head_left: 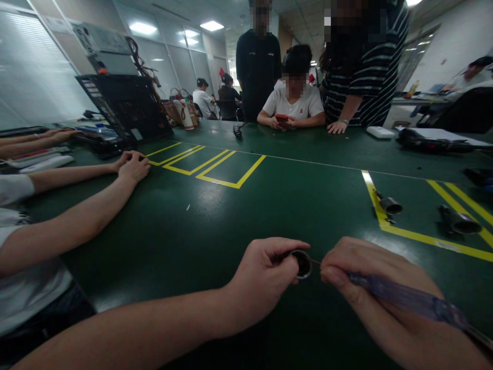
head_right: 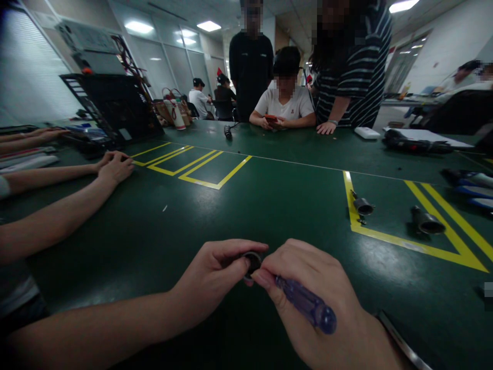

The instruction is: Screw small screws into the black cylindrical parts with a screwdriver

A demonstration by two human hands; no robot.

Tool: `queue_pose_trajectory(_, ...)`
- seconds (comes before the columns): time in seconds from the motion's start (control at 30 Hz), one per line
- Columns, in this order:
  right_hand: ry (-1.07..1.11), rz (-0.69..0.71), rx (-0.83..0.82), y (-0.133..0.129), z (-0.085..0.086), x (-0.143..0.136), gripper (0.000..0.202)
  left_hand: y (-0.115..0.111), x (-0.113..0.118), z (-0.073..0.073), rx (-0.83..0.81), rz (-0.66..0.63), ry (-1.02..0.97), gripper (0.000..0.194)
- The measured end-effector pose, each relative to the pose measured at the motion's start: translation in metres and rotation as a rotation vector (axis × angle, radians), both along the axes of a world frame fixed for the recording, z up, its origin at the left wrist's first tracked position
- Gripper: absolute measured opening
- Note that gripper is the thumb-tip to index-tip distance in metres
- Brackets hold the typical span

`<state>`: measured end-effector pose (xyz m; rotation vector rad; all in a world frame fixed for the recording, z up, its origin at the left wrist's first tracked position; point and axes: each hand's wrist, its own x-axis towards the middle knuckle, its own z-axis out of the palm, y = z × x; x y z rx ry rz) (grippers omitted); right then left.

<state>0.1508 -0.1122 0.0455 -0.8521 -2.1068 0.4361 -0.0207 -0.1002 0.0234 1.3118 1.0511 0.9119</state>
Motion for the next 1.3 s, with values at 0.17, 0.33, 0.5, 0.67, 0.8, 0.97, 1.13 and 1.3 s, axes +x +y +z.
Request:
queue_pose_trajectory(0.17,-0.004,0.006,0.007,0.0,-0.003,-0.002,0.013,0.0,-0.001,-0.003,-0.004,-0.011,0.01,0.029)
queue_pose_trajectory(0.33,0.037,-0.028,-0.035,-0.002,-0.002,0.0,0.016,0.001,-0.002,-0.004,-0.007,-0.002,-0.004,0.028)
queue_pose_trajectory(0.5,0.071,-0.04,-0.057,0.0,-0.003,0.0,0.017,0.002,-0.002,-0.003,0.011,-0.006,0.006,0.028)
queue_pose_trajectory(0.67,0.035,-0.018,-0.047,0.001,-0.004,-0.002,0.016,0.002,-0.002,-0.003,-0.008,0.0,-0.02,0.029)
queue_pose_trajectory(0.8,0.03,-0.02,-0.049,-0.001,-0.003,0.002,0.016,0.002,-0.001,-0.001,-0.022,0.018,-0.034,0.029)
queue_pose_trajectory(0.97,0.04,-0.003,0.06,0.001,-0.005,0.008,0.013,0.001,-0.002,-0.002,-0.029,-0.039,-0.094,0.029)
queue_pose_trajectory(1.13,-0.219,0.148,0.039,0.011,-0.01,0.002,0.02,0.001,0.0,-0.006,-0.038,-0.049,-0.295,0.046)
queue_pose_trajectory(1.3,-0.26,0.123,-0.058,0.011,-0.009,0.0,0.019,0.002,0.001,-0.009,-0.146,-0.02,-0.344,0.057)
